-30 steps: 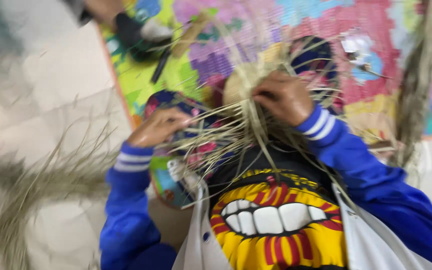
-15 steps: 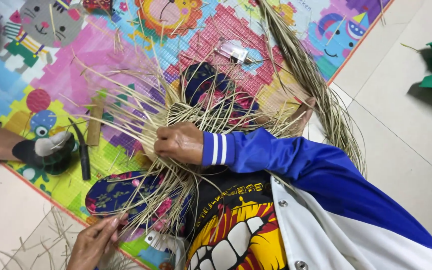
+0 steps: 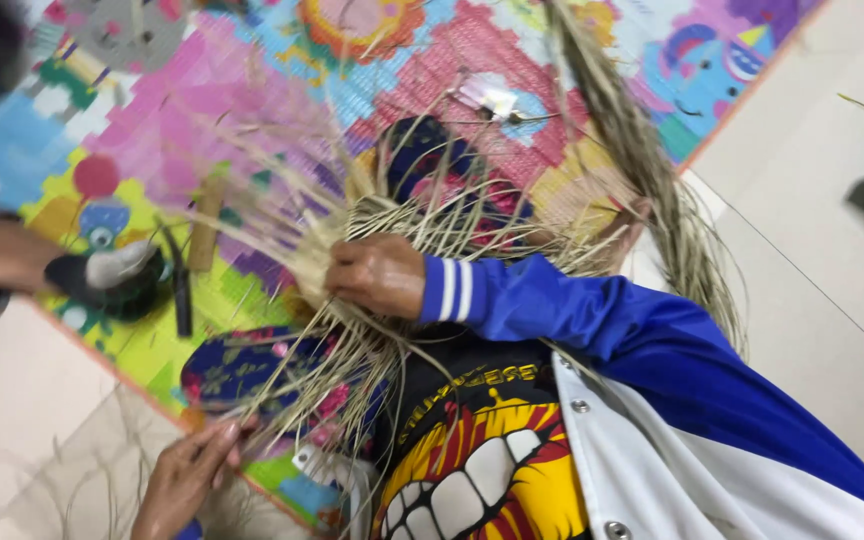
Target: Weaving dried straw strands into a circular pattern to create a craft item
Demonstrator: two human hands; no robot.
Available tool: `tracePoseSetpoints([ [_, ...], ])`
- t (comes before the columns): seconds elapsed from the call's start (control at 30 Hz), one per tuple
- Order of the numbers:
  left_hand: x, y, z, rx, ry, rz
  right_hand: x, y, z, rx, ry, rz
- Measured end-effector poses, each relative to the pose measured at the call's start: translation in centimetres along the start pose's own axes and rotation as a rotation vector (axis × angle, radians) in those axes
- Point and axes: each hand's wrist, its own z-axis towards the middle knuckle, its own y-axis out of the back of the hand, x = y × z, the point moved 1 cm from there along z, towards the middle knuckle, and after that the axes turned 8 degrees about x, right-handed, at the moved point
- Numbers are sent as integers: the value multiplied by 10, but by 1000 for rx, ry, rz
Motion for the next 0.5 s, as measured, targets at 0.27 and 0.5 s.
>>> tracePoseSetpoints([
  [0.27, -9, -9, -21, -50, -262, 226, -7, 0, -5, 94, 7, 113],
  [0.5, 3, -1, -29, -109, -278, 161, -7, 3, -4, 47, -86, -47],
])
